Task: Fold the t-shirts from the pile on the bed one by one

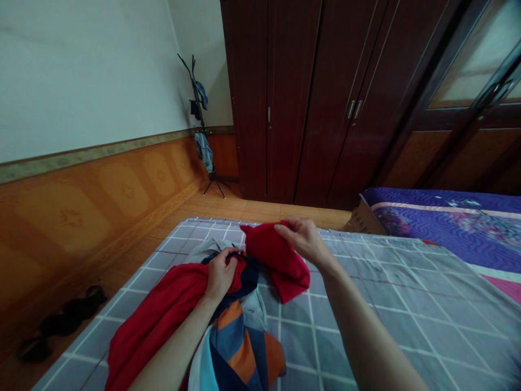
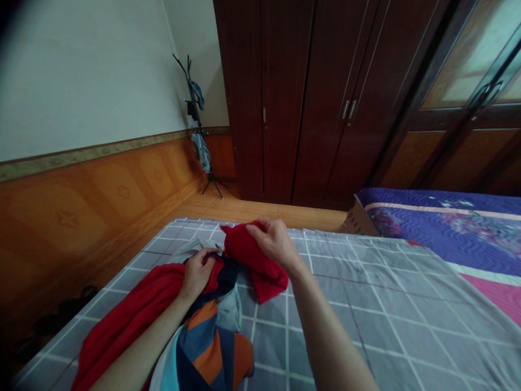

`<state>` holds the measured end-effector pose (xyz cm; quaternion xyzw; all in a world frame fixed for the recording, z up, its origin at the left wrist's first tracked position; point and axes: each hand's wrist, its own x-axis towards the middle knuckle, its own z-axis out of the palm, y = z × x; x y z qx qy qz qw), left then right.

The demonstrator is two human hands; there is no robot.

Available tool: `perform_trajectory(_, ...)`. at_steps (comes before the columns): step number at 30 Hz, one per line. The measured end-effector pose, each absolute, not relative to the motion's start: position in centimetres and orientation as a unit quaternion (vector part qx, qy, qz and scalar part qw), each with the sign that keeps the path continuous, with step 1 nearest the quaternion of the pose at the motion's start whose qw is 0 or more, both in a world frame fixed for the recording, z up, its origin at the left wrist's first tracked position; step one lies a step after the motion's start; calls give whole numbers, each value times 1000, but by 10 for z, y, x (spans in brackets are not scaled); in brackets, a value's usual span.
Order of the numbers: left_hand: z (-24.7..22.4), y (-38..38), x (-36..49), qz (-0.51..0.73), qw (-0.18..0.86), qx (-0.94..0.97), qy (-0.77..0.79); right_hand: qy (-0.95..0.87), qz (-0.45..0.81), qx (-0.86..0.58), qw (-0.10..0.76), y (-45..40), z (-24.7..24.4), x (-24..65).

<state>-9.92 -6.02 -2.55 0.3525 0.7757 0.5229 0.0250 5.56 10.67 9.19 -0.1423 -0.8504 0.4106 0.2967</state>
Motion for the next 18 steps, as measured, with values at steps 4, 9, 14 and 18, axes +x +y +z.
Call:
perform_trajectory(4, -26, -61, -102, 548, 34, 341, 763, -857, 341, -160, 352, 112, 153, 44)
perform_trajectory(9, -22, -64, -100, 583, 37, 333, 740, -856, 329, -161, 365, 119, 204, 34)
perform_trajectory(14, -13, -71, -106, 635, 32, 292, 715, -806, 297, -187, 476, 126, 233, 50)
perform_trajectory(18, -12, -72, -108, 681, 59, 255, 685, -884, 219, -203, 359, 91, 196, 46)
